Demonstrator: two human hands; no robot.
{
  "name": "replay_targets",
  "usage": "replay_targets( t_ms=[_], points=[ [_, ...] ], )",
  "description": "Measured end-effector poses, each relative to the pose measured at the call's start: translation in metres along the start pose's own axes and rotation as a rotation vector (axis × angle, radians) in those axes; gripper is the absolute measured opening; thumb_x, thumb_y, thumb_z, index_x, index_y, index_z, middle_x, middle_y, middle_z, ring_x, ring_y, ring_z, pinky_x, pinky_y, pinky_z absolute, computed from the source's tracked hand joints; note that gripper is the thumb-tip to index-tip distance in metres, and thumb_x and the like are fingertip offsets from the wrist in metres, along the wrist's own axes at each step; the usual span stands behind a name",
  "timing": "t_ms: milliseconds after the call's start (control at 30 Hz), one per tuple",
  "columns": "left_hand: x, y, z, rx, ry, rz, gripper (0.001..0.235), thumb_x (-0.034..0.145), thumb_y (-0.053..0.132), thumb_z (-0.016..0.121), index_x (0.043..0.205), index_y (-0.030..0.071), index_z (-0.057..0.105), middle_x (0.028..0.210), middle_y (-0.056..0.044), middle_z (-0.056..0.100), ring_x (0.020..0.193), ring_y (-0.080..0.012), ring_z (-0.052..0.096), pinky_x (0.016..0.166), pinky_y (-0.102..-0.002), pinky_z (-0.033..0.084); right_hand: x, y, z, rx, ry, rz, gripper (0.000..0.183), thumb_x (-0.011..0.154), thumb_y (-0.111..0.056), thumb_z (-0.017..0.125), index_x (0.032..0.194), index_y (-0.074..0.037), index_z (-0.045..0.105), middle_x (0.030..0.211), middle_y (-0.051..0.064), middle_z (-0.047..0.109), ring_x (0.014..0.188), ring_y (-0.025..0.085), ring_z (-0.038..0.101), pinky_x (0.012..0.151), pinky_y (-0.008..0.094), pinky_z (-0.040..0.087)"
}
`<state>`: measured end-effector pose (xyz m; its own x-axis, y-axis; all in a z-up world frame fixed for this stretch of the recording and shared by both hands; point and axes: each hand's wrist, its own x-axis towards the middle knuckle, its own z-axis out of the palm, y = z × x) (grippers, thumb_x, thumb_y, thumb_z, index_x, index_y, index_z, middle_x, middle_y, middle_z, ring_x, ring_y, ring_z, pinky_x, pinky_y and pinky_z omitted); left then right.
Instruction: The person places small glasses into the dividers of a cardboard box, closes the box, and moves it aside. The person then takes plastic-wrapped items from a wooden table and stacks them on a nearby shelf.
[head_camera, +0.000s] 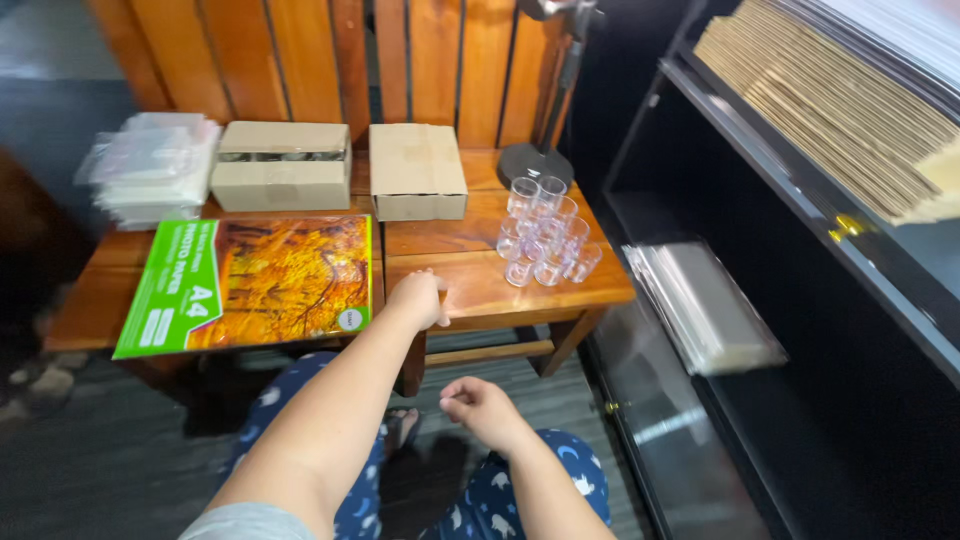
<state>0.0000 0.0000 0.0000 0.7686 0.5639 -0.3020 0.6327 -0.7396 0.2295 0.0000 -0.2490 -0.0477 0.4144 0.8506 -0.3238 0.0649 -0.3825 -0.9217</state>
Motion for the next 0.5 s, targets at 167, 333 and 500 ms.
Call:
replay_targets(
  t_ms=[167, 333, 500],
  points=[
    [0.006, -0.014, 0.039, -0.156, 0.180, 0.056, 0.078, 0.066, 0.041, 0.094, 0.137, 0.026, 0.066, 0.168, -0.017, 0.030, 0.155, -0.0343, 0.032, 0.123, -0.037, 0.030, 0.033, 0.011, 0.000, -0.066, 0.118, -0.116, 0.005, 0.091, -0.015, 0.076, 0.096, -0.016, 0.075, 0.078, -0.004, 0.071, 0.070, 0.007, 0.062, 0.071, 0.023, 0.051],
    [-0.049, -0.001, 0.016, -0.270, 0.279, 0.108, 0.057, 0.083, 0.028, 0.085, 0.137, 0.019, 0.069, 0.160, -0.016, 0.049, 0.151, -0.0353, 0.039, 0.124, -0.049, 0.035, 0.089, 0.030, -0.012, -0.129, 0.413, -0.208, 0.009, 0.087, -0.024, 0.081, 0.092, -0.031, 0.082, 0.071, -0.005, 0.078, 0.071, 0.012, 0.075, 0.071, 0.026, 0.058],
    [-0.035, -0.018, 0.040, -0.101, 0.360, 0.247, 0.058, 0.092, 0.035, 0.074, 0.147, 0.020, 0.061, 0.159, -0.019, 0.048, 0.152, -0.0366, 0.038, 0.123, -0.053, 0.032, 0.085, 0.010, 0.005, 0.130, 0.600, -0.244, 0.011, 0.094, -0.011, 0.072, 0.103, -0.014, 0.077, 0.080, 0.005, 0.078, 0.070, 0.014, 0.071, 0.070, 0.027, 0.056]
  ],
)
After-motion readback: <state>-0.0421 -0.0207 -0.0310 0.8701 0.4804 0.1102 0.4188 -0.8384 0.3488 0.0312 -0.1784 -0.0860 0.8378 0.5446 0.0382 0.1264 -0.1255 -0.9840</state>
